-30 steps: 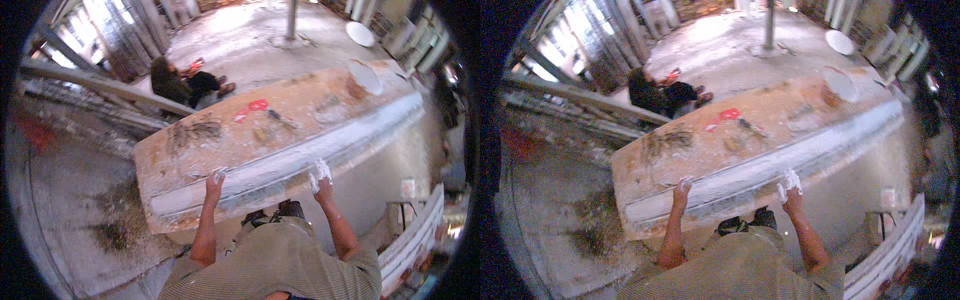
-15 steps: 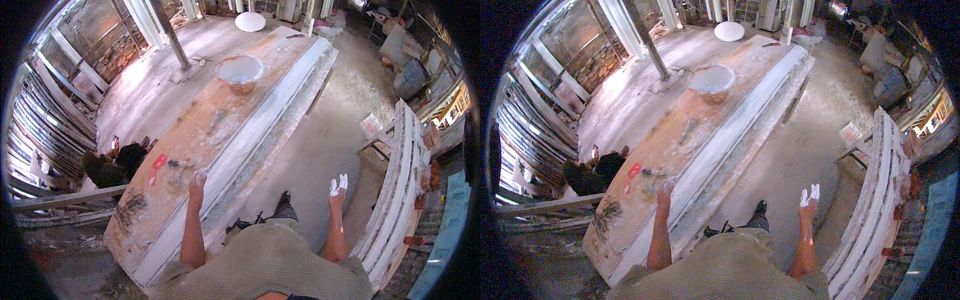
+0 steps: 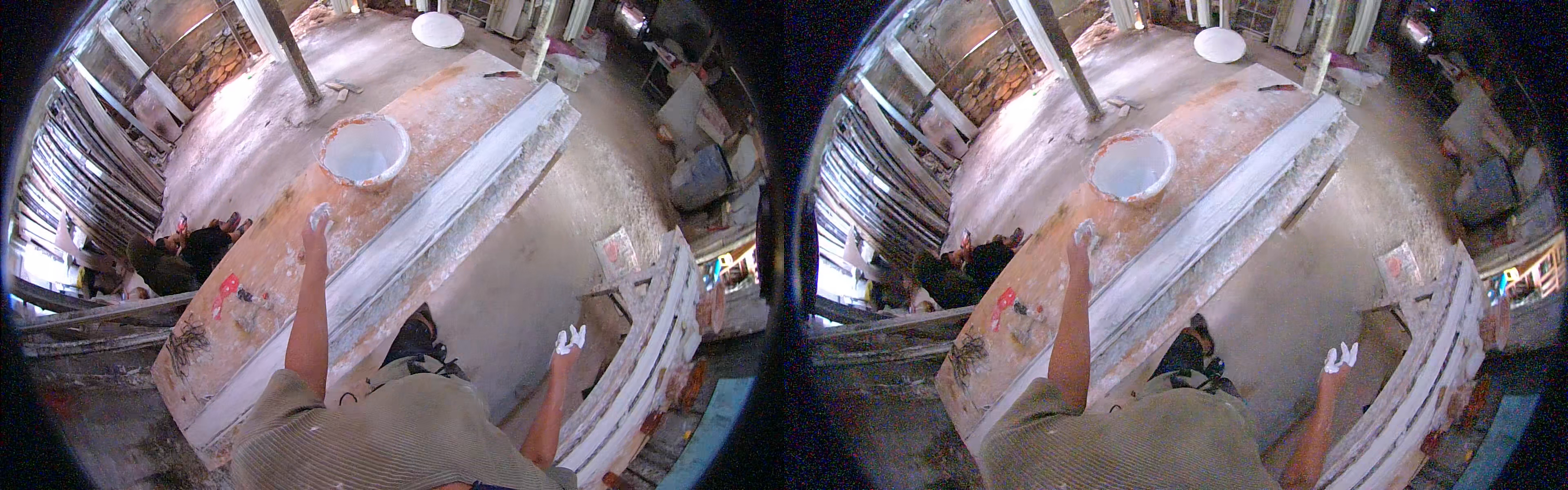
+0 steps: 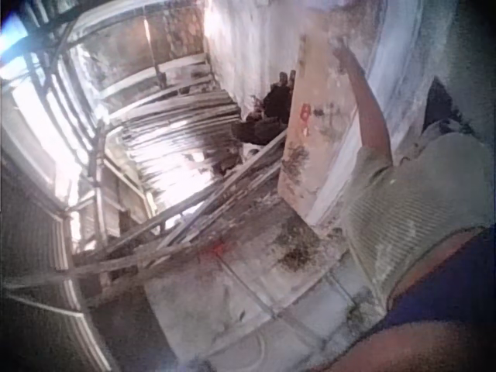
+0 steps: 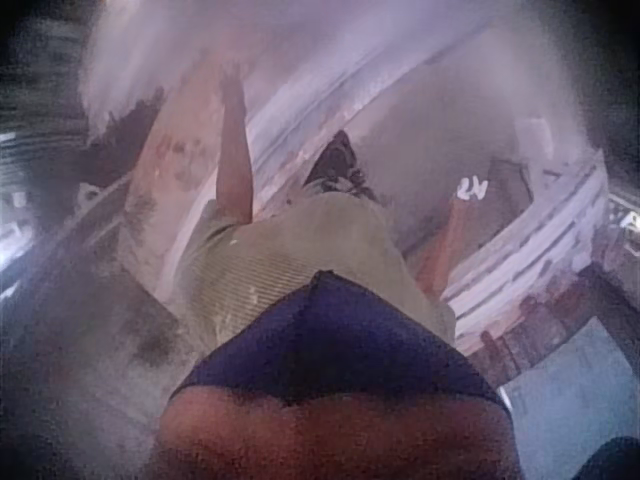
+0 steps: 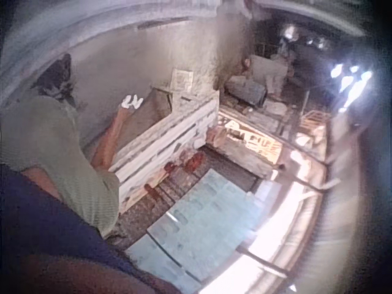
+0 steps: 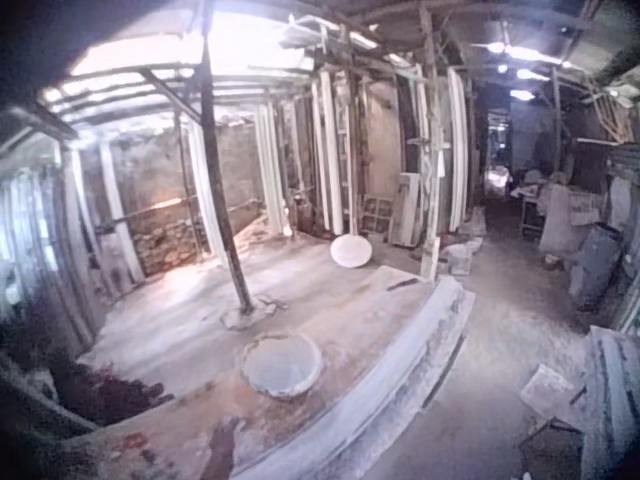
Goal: The person applies a white paste to a long, curved wooden object using a cloth and a bucket. They repeatedly dip the cloth into the bucket and rub the paste along the surface, occasionally smoothing it with their hands.
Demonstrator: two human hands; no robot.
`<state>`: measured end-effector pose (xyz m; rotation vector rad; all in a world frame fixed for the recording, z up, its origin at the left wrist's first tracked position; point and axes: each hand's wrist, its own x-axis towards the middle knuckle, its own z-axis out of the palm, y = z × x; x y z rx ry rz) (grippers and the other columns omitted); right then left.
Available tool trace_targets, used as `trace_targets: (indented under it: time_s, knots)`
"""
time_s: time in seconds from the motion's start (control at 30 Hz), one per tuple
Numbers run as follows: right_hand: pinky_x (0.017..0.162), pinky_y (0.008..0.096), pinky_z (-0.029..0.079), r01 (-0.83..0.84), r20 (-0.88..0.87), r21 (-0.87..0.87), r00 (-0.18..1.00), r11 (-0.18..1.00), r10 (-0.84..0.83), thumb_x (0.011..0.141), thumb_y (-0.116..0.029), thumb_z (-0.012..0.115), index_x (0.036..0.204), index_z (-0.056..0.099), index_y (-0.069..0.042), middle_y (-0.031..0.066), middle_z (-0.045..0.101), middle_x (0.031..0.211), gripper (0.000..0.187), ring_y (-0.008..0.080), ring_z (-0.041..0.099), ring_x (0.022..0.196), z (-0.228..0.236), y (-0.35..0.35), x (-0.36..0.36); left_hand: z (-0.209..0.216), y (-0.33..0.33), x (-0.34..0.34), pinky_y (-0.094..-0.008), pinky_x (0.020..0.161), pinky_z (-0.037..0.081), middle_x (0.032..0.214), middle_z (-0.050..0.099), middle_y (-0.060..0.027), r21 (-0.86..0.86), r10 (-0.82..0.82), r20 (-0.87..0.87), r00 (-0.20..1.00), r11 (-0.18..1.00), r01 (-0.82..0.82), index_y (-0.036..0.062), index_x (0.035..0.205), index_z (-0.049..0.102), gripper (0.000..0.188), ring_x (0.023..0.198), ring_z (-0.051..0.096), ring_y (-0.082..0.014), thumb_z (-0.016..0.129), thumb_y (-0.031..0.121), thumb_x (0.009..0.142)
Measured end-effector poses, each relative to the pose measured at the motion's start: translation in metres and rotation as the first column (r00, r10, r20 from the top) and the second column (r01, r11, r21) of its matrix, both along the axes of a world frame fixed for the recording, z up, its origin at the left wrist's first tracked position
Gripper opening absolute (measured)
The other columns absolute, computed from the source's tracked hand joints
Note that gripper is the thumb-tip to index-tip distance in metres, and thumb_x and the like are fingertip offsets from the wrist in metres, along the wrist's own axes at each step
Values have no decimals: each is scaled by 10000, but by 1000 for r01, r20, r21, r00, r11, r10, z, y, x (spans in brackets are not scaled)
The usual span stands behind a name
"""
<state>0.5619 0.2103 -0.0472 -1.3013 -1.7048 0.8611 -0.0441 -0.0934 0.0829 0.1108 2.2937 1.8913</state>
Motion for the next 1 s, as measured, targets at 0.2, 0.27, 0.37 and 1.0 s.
trace_targets:
  time_s: [0.2,0.27,0.37,1.0]
  knots:
    - [743,310,501,-144,176,-161,969,976,172,840,-13,574,1299,402,-53,197,340,1389,492,236,525,1031,64,70,-119,-37,71,-120,-317,884,394,1023,615,-75,260,162,118,980,947,-188,21,1092,576,394,969,550,-176,635,310,831]
    - [801,335,486,-302,254,-32,920,953,299,837,-15,576,1302,394,-49,207,335,1391,501,263,521,1062,70,115,-147,-46,98,-154,-321,857,409,974,610,-61,235,134,261,956,952,-197,19,1017,583,369,925,549,-164,646,325,820]
    - [884,361,449,-499,377,133,825,856,422,840,-28,576,1278,415,-23,218,324,1394,467,294,510,1103,110,161,-230,-63,117,-175,-339,824,426,896,587,-54,217,304,219,927,911,-350,10,984,576,357,873,532,-148,665,309,810]
    - [917,371,414,-847,-450,-512,126,-140,884,850,-136,524,1109,568,9,170,581,1142,301,262,517,1117,21,104,-751,43,244,-43,-391,922,411,1122,552,-211,-53,444,-267,855,879,-473,-7,1155,537,413,1076,516,-309,633,232,832]
